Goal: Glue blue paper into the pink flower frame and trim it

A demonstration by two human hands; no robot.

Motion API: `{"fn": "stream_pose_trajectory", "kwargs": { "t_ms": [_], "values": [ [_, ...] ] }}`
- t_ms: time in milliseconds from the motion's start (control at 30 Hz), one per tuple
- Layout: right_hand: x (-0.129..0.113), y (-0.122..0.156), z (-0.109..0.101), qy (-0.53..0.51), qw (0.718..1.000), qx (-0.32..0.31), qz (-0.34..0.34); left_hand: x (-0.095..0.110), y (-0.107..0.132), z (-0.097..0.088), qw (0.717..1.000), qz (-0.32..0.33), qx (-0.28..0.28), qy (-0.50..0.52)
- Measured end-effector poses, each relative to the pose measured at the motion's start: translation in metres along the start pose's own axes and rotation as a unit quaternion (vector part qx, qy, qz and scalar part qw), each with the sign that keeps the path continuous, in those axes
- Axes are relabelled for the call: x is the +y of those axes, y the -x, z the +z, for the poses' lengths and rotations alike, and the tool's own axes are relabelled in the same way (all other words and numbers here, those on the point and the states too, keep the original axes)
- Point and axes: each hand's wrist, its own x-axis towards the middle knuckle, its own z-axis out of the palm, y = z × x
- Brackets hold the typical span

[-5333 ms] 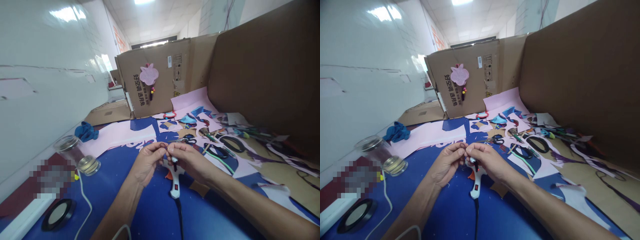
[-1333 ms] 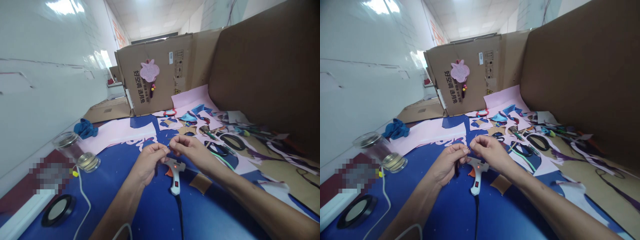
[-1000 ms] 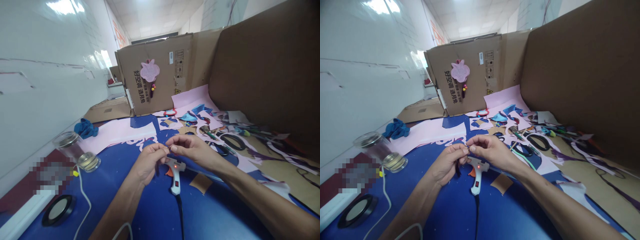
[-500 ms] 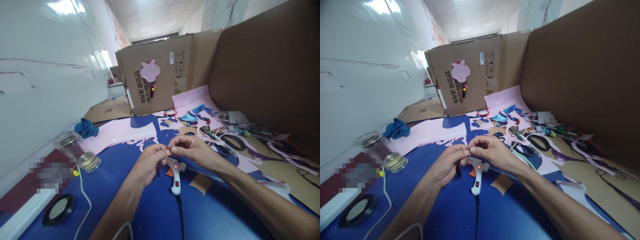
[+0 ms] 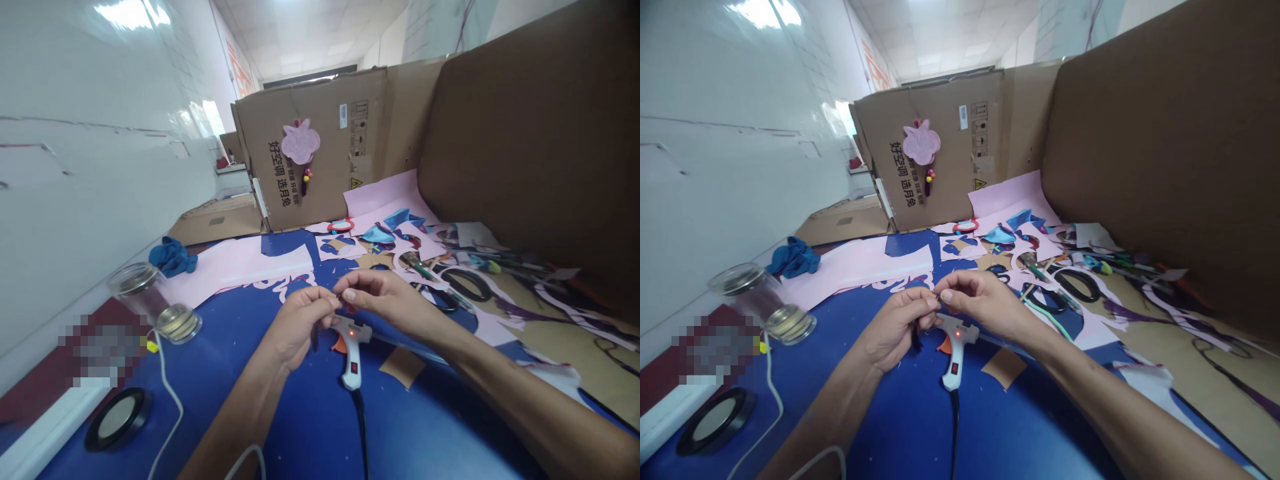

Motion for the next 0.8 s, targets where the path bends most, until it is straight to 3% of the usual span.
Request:
{"fn": "stream_pose_trajectory", "kwargs": {
  "t_ms": [800],
  "values": [
    [-0.0017,0.0012,0.0033,-0.012,1.000,-0.002,0.009,-0.0011,-0.0001,-0.0017,1.000,-0.005,-0.003,-0.020]
  ]
}}
